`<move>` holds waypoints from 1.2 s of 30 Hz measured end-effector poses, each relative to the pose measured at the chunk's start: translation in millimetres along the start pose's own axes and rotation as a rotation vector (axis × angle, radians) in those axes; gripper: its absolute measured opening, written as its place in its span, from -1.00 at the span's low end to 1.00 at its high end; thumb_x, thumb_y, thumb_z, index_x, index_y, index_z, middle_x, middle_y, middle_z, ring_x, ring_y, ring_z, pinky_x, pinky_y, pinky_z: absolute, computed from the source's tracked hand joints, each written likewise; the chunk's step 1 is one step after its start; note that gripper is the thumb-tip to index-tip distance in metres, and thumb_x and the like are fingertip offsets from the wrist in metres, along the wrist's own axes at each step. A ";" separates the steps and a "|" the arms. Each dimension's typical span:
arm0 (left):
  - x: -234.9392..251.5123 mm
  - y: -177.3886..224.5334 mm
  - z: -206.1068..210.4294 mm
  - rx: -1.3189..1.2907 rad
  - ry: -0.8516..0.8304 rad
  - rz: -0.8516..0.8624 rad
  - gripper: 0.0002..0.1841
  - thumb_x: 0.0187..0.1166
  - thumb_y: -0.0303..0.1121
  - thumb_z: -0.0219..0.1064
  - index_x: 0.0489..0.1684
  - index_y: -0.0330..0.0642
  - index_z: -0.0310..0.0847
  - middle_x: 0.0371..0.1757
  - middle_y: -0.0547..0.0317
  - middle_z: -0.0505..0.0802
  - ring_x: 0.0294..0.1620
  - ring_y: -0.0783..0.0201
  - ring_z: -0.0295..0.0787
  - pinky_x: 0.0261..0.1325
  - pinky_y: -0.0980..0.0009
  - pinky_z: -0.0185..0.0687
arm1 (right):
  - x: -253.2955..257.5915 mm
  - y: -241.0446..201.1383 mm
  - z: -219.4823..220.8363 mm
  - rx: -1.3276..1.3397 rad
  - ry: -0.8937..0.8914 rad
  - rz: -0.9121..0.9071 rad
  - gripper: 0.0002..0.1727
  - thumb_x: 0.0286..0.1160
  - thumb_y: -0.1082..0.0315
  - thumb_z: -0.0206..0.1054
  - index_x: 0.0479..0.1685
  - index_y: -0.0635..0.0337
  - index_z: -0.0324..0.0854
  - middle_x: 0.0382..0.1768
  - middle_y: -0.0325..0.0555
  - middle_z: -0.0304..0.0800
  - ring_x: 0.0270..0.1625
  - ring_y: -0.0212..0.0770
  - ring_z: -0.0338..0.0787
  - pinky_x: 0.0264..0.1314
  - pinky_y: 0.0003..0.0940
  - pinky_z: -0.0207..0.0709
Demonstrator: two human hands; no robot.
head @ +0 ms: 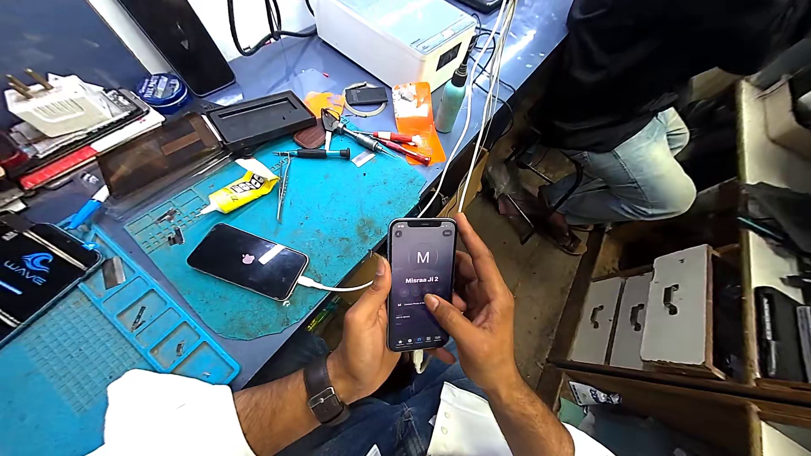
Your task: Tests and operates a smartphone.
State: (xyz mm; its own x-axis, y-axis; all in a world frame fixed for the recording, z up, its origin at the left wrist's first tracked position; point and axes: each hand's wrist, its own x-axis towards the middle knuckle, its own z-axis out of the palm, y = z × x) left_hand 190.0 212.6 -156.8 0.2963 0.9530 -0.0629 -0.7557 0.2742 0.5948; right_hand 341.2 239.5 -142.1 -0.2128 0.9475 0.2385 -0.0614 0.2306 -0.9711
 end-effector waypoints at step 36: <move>8.5 8.3 -6.2 -0.023 -0.239 -0.062 -0.16 0.69 0.39 -0.22 0.70 -0.08 0.32 0.37 -0.35 0.66 0.32 -0.25 0.70 0.25 -0.20 0.70 | -18.1 19.9 -51.5 -0.060 0.103 -0.091 -0.23 0.61 0.12 0.32 0.82 0.14 0.23 0.33 0.06 0.79 0.33 0.06 0.79 0.39 -0.09 0.71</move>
State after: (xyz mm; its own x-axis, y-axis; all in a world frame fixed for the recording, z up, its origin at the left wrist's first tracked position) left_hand 182.5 223.8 -157.4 0.4700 0.8776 0.0945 -0.7440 0.3363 0.5774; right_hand 394.1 238.3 -166.2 -0.1074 0.9393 0.3259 -0.0170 0.3260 -0.9452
